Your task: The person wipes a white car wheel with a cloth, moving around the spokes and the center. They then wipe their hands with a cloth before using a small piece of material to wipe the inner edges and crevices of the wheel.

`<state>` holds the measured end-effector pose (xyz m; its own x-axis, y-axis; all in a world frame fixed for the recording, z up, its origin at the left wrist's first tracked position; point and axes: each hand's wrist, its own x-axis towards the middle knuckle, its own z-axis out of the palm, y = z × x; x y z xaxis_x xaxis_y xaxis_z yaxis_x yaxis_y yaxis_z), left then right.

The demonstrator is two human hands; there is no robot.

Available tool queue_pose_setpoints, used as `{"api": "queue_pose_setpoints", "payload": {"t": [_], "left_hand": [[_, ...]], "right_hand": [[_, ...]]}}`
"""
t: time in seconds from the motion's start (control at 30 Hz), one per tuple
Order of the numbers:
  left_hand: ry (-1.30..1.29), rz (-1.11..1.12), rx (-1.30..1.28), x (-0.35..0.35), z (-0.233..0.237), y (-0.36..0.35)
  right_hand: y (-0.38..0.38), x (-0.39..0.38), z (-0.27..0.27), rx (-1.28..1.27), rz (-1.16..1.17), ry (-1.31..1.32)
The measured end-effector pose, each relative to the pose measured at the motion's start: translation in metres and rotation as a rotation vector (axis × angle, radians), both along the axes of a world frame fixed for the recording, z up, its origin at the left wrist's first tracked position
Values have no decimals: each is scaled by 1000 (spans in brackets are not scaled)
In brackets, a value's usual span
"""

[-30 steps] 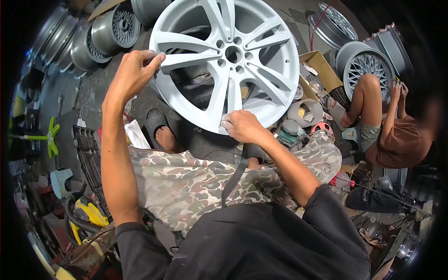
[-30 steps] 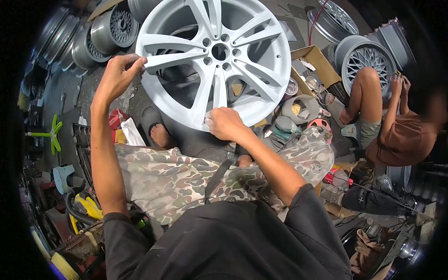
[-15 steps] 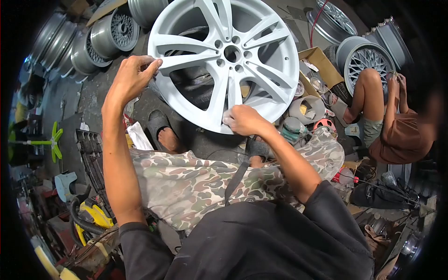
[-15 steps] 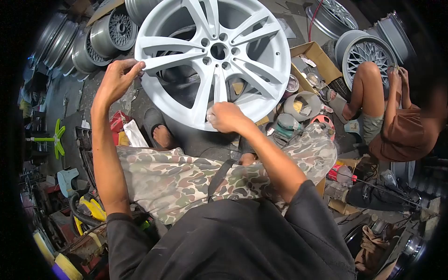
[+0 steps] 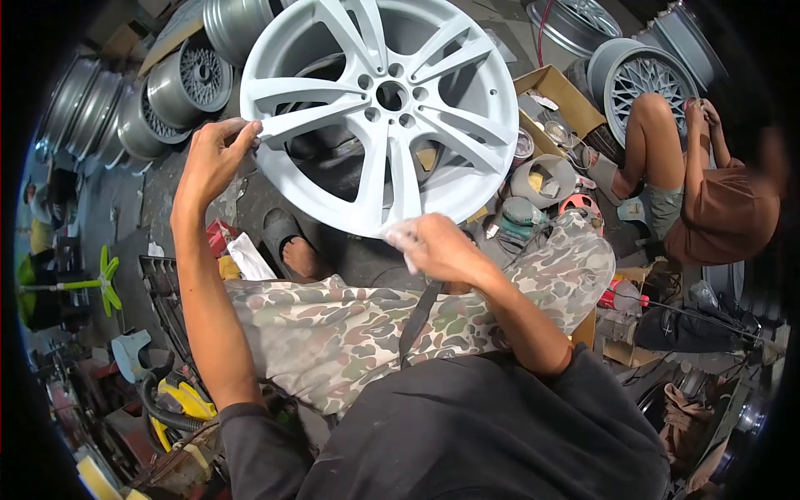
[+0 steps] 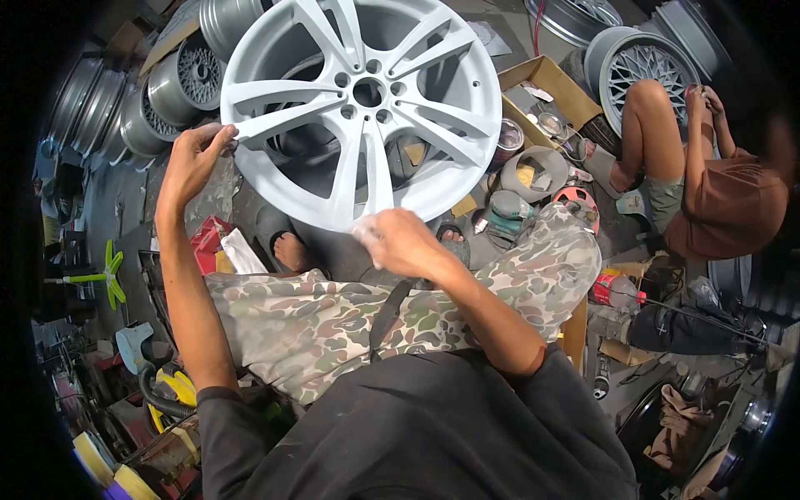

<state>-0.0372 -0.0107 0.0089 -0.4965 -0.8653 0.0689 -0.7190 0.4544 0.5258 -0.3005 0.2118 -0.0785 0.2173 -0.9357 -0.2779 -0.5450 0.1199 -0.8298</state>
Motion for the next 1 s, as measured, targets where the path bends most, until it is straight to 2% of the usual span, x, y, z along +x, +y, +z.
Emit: {"api": "queue_pose_setpoints", "payload": {"t": [0.07, 0.1, 0.13, 0.2, 0.23, 0.37, 0.47, 0.57, 0.6, 0.67, 0.8, 0.9, 1.0], "left_hand": [[-14, 9, 7, 5, 0, 0], [-18, 7, 4, 7, 1, 1], [-23, 21, 21, 6, 1, 2], [-29, 26, 27, 6, 2, -1], [-17, 33, 17, 9, 0, -2], [21, 20, 8, 10, -3, -1], [59, -5, -8, 5, -2, 3], [0, 17, 2, 1, 5, 4], [6, 13, -1, 0, 6, 3], [5, 33, 20, 1, 5, 2], [17, 14, 49, -2, 3, -1], [10, 9, 38, -6, 4, 1], [7, 8, 16, -7, 7, 1]], "right_hand": [[-6, 0, -24, -113, -326, -41], [-8, 5, -35, 51, -403, -169], [-5, 13, -48, 48, -411, -173], [2, 35, -69, 135, -505, -401], [3, 42, -71, 98, -556, -447], [-33, 39, -78, 12, -668, -500], [-77, 28, -81, 94, -775, -530], [-53, 38, -98, -44, -722, -479], [-32, 39, -62, 110, -720, -510], [-2, 48, -66, 166, -659, -655], [-54, 39, -79, 17, -744, -543], [-109, 14, -83, 72, -788, -471], [-88, 18, -90, 50, -751, -472]]}}
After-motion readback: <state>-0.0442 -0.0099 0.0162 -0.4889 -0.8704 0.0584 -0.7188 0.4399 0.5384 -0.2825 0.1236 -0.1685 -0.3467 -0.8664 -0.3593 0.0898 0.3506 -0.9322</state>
